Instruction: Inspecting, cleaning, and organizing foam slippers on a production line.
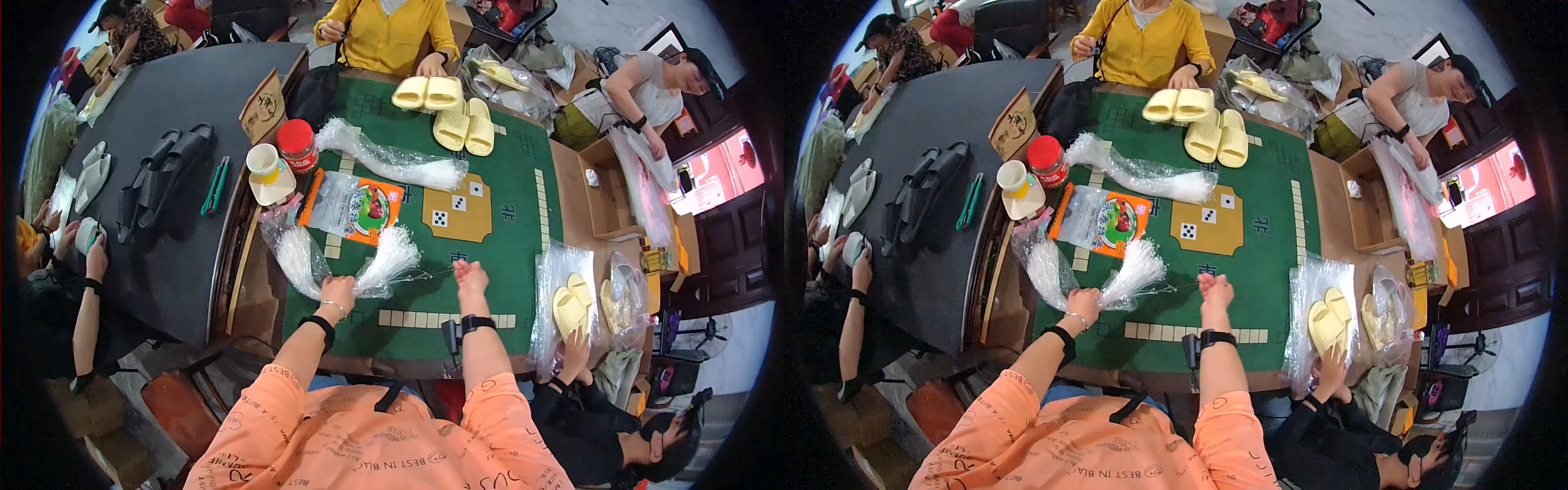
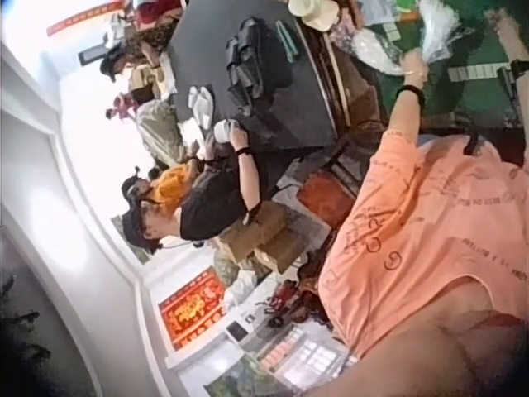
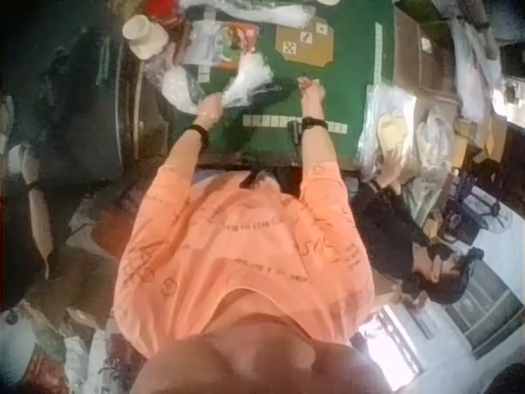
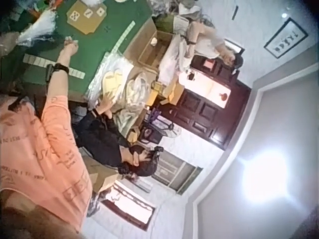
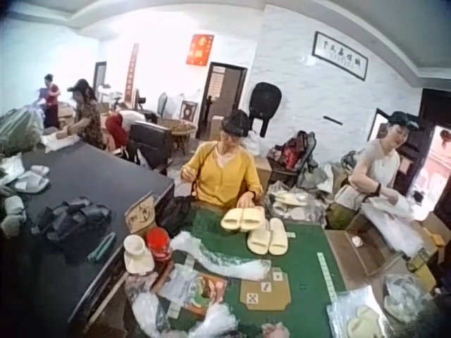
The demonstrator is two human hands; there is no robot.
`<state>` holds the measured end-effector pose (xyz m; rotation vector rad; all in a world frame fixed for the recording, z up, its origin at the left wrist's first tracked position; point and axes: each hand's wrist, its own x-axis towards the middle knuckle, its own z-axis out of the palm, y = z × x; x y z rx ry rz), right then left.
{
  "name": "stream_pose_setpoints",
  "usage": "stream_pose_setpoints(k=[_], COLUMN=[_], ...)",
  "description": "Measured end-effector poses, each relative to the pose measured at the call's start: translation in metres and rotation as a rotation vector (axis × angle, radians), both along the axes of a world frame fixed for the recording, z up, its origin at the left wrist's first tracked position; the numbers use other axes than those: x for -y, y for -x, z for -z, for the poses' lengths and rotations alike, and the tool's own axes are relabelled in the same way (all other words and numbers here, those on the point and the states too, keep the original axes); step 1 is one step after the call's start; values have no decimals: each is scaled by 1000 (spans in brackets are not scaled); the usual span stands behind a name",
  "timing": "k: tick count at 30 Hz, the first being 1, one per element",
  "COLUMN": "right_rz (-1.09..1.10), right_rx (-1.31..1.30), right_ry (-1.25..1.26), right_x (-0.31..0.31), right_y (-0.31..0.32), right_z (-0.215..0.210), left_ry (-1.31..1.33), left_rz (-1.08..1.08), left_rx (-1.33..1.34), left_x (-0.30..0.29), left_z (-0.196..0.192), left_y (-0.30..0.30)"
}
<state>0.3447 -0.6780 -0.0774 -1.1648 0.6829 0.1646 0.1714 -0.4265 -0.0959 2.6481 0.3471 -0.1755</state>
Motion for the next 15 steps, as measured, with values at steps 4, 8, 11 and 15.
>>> stream_pose_setpoints(k=[4, 8, 11, 15], right_rz=[69, -70, -88, 221], right_rx=[144, 375, 379, 316], right_ry=[-5, -253, 77, -131], right_x=[68, 137, 168, 198], right_y=[-36, -65, -73, -84], right_z=[7, -12, -42, -74], left_ry=[23, -52, 3, 4], left_rz=[-6, -25, -39, -35], left_rx=[-23, -103, -65, -48], left_x=[3, 2, 1, 1], left_z=[7, 10, 12, 15], left_y=[-1, -5, -6, -4])
